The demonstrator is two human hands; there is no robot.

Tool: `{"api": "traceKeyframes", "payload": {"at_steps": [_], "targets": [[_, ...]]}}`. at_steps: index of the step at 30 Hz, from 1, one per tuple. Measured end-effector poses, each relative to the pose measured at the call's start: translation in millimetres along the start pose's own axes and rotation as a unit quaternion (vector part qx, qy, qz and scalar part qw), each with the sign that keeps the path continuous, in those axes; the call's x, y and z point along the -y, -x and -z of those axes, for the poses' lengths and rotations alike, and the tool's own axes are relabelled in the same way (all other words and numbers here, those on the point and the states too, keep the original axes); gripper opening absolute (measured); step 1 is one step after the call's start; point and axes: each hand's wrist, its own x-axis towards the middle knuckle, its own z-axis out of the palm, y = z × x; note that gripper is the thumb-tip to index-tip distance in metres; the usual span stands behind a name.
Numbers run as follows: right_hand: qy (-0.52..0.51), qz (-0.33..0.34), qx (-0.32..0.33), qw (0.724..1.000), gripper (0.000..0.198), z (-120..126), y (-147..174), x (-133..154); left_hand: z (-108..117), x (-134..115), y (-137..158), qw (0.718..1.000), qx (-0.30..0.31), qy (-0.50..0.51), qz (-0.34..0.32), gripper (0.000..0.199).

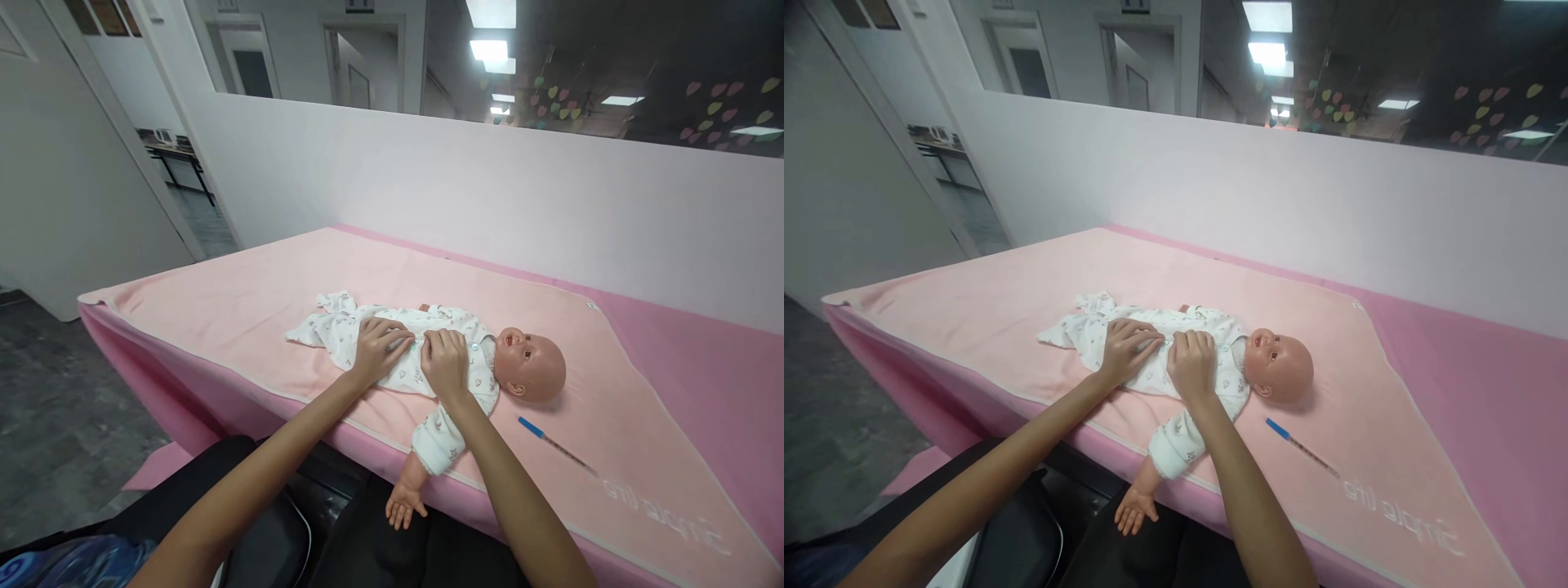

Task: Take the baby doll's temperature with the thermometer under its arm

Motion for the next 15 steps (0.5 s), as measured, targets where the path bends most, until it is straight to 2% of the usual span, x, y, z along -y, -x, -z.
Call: {"api": "traceKeyframes", "payload": {"at_steps": [11,15], "targets": [[0.014,-0.037,-0.007,0.999,0.015,-0.6,-0.8,-0.1,1.2,-2.3,-2.7,0.998,0.062,0.017,-0.008,0.014],[0.029,-0.078,0.003,0.997,0.013,-3.0,-2.1,-2.0,3.0,-2.3,-3.7,0.999,0.049,0.022,-0.002,0.014]]}}
